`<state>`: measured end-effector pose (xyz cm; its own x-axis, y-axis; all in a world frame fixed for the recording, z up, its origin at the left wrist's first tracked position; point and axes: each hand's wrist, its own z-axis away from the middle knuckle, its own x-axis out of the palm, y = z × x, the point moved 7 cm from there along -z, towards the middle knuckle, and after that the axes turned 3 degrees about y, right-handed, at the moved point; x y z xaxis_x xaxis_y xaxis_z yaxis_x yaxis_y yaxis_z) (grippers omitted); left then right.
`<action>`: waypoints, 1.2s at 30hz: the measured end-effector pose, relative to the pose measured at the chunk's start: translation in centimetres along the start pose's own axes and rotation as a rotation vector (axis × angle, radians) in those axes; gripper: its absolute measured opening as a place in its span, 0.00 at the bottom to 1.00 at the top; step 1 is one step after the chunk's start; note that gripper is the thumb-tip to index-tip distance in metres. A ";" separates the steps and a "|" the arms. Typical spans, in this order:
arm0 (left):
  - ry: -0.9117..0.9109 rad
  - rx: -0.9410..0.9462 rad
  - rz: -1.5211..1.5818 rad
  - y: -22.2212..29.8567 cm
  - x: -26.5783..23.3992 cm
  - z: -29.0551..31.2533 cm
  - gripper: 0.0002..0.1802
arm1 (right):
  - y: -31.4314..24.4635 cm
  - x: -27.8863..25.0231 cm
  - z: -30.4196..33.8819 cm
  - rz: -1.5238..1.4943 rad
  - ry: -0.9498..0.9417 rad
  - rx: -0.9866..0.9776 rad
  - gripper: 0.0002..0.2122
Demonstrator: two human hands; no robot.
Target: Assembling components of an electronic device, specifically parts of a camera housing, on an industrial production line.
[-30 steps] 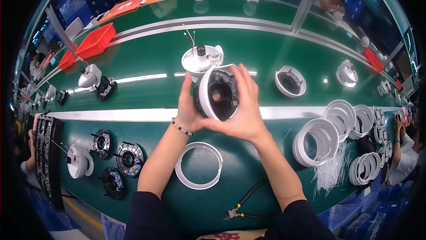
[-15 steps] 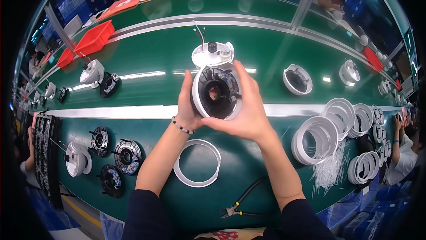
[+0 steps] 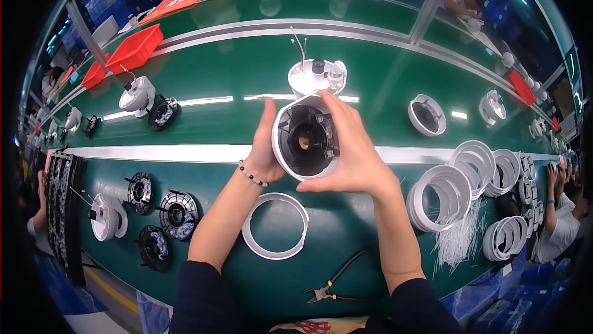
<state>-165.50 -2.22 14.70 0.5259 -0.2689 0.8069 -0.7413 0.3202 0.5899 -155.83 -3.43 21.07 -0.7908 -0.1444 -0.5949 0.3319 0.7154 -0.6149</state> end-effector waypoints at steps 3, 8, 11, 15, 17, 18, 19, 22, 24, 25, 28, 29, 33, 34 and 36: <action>0.043 0.077 0.080 -0.2 0.0 -0.1 0.37 | 0.5 0.6 0.6 0.031 0.107 0.030 0.56; -0.110 0.180 0.121 0.0 0.9 0.4 0.37 | 0.0 1.0 1.3 0.118 0.256 0.093 0.56; -0.072 0.241 0.066 0.5 0.9 0.5 0.34 | -0.4 1.9 1.7 0.114 0.346 -0.005 0.56; -0.031 0.320 0.079 2.3 -1.1 -0.1 0.32 | 0.8 3.4 1.9 0.089 0.300 0.055 0.56; 0.322 0.429 0.119 4.4 -5.7 -0.2 0.29 | 0.0 3.7 2.9 0.177 0.166 0.076 0.54; 0.344 0.405 0.185 5.3 -7.8 -0.3 0.26 | -0.4 4.1 3.9 0.161 0.053 0.024 0.51; 0.401 0.421 0.191 6.5 -9.9 -0.4 0.24 | -1.4 4.5 5.6 0.106 -0.150 -0.015 0.50; 0.577 0.419 0.059 8.6 -13.8 -0.1 0.26 | -3.9 5.1 12.8 0.068 -0.762 -0.023 0.49; 0.728 0.410 -0.022 9.5 -17.2 0.1 0.24 | -4.4 5.0 17.1 0.148 -1.033 0.005 0.50; 0.732 0.399 -0.075 9.7 -17.9 -0.3 0.22 | -4.6 4.5 18.5 0.221 -1.060 0.009 0.51; 0.997 0.471 -0.250 11.4 -20.7 0.3 0.18 | -5.0 3.6 20.9 0.321 -1.036 -0.004 0.51; 1.084 0.481 -0.676 13.1 -20.2 0.3 0.17 | -5.0 3.3 21.4 0.311 -1.011 -0.010 0.50; 0.774 1.349 -1.812 11.9 -4.9 -1.4 0.18 | -4.2 1.3 23.2 0.280 -0.802 0.067 0.42; 0.527 1.398 -1.844 10.1 -2.1 -2.9 0.20 | -4.3 0.6 22.9 0.319 -0.738 0.056 0.36; 0.462 0.884 -1.654 6.9 -1.1 -7.6 0.19 | -3.8 -0.5 24.3 0.265 -0.686 0.053 0.31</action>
<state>-168.01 7.19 18.06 0.7620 0.4947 -0.4179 0.6405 -0.4809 0.5987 -144.24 -22.67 11.14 -0.1871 -0.3784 -0.9065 0.5052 0.7544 -0.4192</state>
